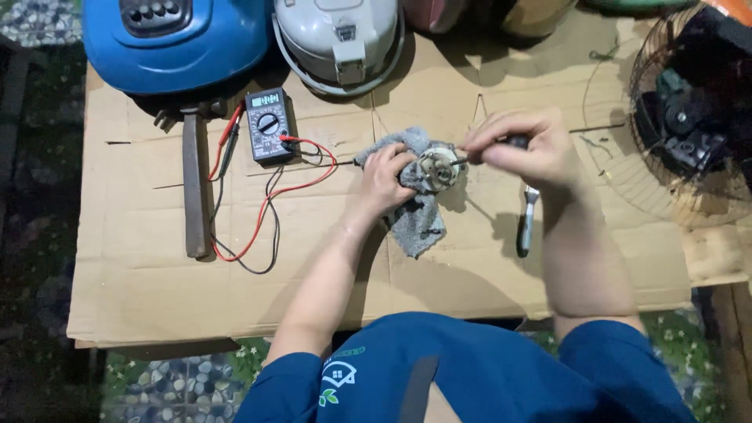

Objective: The person cleans a small electrical component, likely a fan motor, using a brush and a screwdriver. They scrub the component's surface and use the screwdriver to scrape away debris while holding the part with a cloth. The person also uses a multimeter to test the component during the process.

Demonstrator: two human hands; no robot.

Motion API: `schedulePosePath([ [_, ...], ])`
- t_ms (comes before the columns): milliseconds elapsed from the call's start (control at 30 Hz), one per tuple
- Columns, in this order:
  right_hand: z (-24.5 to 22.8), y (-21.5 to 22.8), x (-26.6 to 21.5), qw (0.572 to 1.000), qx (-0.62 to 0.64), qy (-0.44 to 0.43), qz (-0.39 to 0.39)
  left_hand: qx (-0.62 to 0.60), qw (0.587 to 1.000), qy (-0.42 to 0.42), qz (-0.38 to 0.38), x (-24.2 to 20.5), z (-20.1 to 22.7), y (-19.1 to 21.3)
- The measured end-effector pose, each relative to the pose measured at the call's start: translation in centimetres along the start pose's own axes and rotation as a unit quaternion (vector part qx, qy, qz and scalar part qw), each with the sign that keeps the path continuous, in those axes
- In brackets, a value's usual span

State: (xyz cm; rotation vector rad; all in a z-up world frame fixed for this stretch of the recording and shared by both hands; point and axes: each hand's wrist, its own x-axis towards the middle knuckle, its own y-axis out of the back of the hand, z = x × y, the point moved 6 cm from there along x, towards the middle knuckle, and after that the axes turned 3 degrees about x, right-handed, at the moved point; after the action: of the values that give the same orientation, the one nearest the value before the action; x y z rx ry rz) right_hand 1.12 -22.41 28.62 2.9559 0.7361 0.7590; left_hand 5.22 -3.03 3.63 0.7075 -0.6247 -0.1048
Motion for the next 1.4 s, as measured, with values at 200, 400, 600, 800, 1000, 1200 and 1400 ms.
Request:
schedulePosePath([
  [200,1.8,-0.4,1.7,0.982,0.128,0.05,-0.132,-0.01,1.0,0.006,-0.004,0.5,1.2,0.7],
  [400,5.9,0.8,-1.8,0.938,0.086,0.231,0.244,-0.002,1.0,0.014,-0.013,0.3,0.4,-0.1],
  [600,6.1,2.9,-3.7,0.897,0.062,0.103,0.425,0.013,1.0,0.017,-0.016,0.3,0.7,0.2],
  [800,2.3,1.0,-0.4,0.991,0.126,0.004,-0.048,-0.006,1.0,0.025,-0.017,0.1,0.3,-0.1],
  [1000,5.7,-0.2,-1.6,0.968,0.096,0.135,0.189,-0.005,0.999,0.04,-0.022,0.3,0.8,0.6],
  [1200,6.3,-2.0,-4.9,0.86,-0.057,0.239,0.447,-0.01,0.998,0.053,-0.025,0.4,-0.9,-0.9],
  [1400,2.8,2.6,-4.3,0.924,0.09,0.135,0.347,0.048,0.994,0.058,-0.081,0.0,-0.1,-1.4],
])
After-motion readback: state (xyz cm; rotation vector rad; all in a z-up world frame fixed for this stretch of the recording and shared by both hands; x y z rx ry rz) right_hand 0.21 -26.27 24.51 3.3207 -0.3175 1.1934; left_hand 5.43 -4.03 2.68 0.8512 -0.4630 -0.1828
